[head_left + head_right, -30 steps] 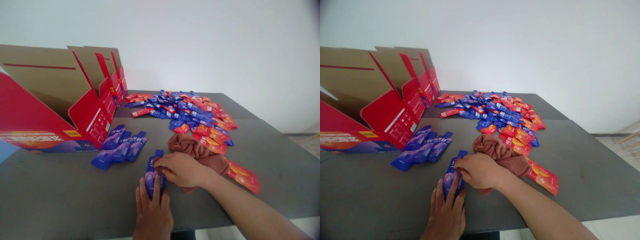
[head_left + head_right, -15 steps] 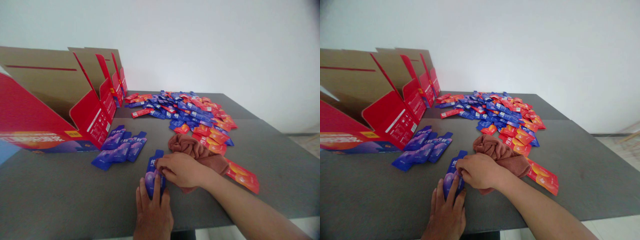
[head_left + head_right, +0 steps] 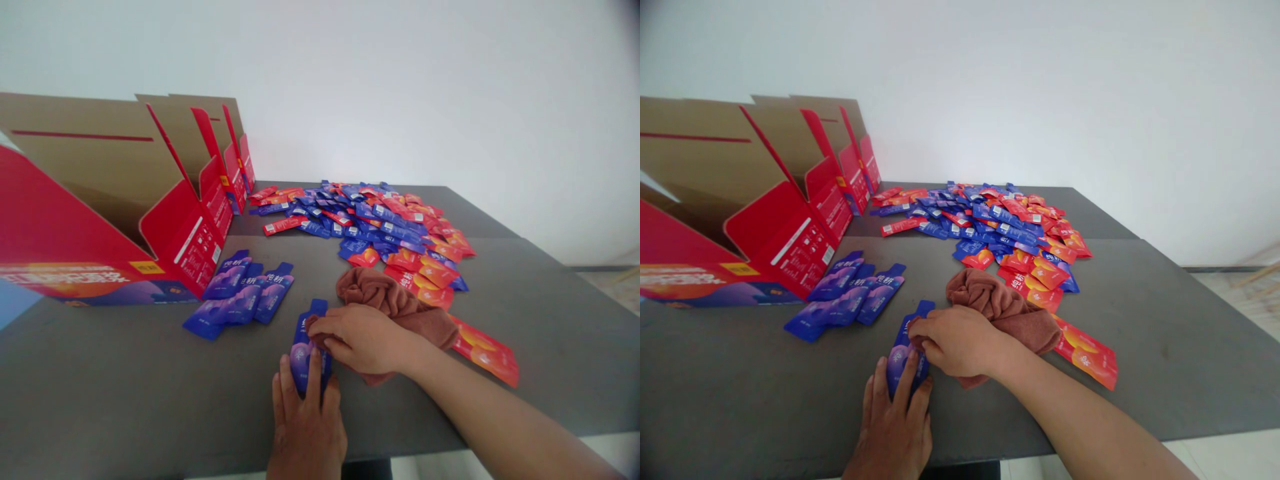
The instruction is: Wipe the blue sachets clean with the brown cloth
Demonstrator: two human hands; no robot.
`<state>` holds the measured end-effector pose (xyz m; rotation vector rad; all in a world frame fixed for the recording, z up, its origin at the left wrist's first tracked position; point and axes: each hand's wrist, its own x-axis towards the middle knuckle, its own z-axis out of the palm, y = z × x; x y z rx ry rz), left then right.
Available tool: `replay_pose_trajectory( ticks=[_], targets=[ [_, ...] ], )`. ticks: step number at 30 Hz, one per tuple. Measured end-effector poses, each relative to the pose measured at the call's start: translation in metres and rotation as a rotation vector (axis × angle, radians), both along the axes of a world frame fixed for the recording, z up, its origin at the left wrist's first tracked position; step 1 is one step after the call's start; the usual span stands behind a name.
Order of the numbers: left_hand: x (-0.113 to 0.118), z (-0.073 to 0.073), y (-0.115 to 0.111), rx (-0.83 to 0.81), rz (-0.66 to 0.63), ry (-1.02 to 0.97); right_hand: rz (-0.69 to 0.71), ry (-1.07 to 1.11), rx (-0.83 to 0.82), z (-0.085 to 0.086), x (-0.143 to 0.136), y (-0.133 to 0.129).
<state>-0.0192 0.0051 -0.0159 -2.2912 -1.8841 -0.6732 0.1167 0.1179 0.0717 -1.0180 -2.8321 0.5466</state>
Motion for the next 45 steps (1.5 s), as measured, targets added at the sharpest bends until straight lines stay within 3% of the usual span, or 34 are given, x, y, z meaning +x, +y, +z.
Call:
replay_pose_trajectory(
  ticks=[12,22,31,40,45],
  targets=[
    [0.0013,-0.0047,0.0011,0.053,0.002,-0.017,-0.045,-0.038,-0.003,0.0027,-0.0021,-0.0007],
    [0.0016,-0.0028,0.0005,0.036,0.012,-0.011,0.054,0.016,0.001,0.0022,0.0005,-0.0015],
    [-0.0007,-0.0003,-0.0009,-0.002,-0.006,0.013,-0.043,-0.043,0.028,0.0028,-0.0022,-0.0002],
    [-0.0010,0.0011,-0.0011,-0.005,-0.015,0.043,0.040,-0.004,-0.005,0.0037,-0.0002,-0.0009],
    [0.0001,0.0016,-0.0011,-0.005,0.004,0.040,-0.020,-0.020,0.005,0.0021,-0.0008,-0.0002]
  ],
)
